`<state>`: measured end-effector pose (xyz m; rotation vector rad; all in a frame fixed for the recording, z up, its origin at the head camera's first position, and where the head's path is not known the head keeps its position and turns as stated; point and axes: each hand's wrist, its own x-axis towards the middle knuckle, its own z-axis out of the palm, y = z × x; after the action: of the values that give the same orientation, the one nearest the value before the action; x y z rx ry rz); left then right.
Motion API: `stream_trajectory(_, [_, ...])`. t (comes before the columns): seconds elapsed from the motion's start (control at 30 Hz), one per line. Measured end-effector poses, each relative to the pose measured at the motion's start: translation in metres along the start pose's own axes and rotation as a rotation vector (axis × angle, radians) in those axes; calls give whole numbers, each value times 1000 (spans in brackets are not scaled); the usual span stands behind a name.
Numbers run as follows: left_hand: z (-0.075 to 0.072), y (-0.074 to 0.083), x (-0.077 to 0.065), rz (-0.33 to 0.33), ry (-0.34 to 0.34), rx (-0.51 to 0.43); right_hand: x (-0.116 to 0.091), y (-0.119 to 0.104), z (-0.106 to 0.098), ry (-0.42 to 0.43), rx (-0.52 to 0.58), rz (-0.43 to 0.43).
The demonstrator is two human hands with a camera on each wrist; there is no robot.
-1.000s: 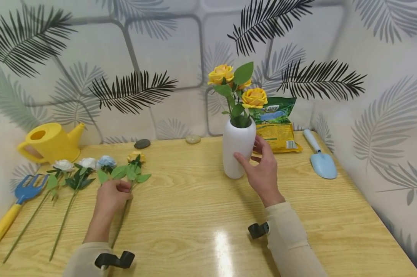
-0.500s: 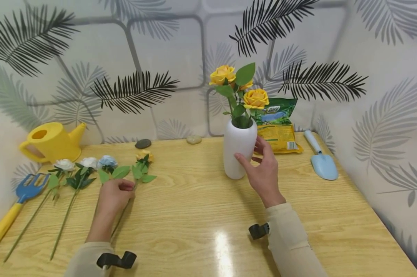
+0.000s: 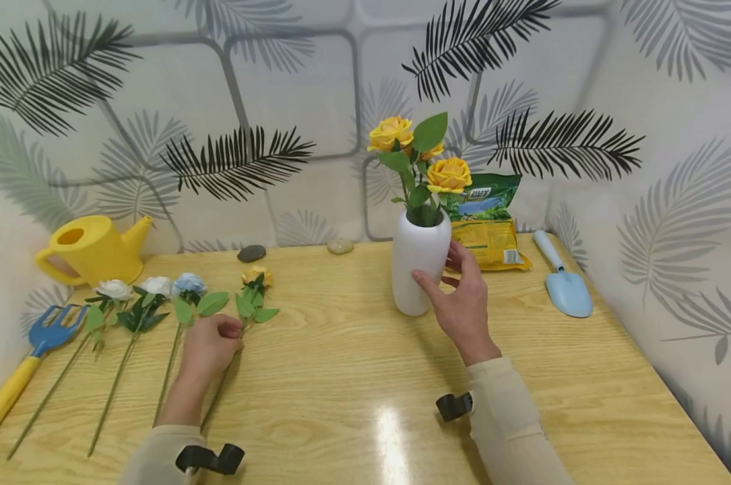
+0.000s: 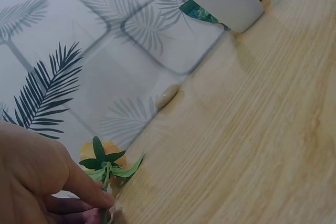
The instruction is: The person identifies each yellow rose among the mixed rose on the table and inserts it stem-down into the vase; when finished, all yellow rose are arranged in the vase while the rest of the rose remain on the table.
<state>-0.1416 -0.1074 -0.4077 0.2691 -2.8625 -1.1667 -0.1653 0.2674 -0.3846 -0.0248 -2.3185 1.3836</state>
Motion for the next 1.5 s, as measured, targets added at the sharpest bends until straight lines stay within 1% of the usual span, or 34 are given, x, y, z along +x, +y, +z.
stream_trajectory(0.13, [3, 2, 0, 8, 6, -3, -1, 1, -2, -2, 4, 8])
stream_trajectory(0.4, [12, 14, -1, 25, 13, -22, -1, 1, -6, 0, 1, 24])
stream_trajectory(0.5, [16, 17, -2, 38, 35, -27, -1, 2, -7, 3, -1, 23])
stream_trajectory(0.63, [21, 23, -2, 81, 69, -54, -1, 2, -9, 6, 0, 21])
stream_trajectory(0.77, [25, 31, -3, 120, 105, -80, -1, 3, -11, 7, -5, 27])
stream_trajectory(0.83, [25, 36, -4, 128, 116, -99, 0, 3, -11, 12, -10, 26])
stream_trajectory(1.03, [22, 49, -8, 107, 105, -150, 0, 4, -11, 19, -1, 14])
stream_trajectory(1.13, [18, 56, -11, 115, 104, -171, 0, 4, -9, 18, 7, 9])
stream_trajectory(1.27, [14, 64, -14, 131, 105, -204, -1, 4, -5, 13, 17, 8])
stream_trajectory(1.5, [12, 77, -16, 196, 152, -295, 1, 2, -2, -1, 22, -3])
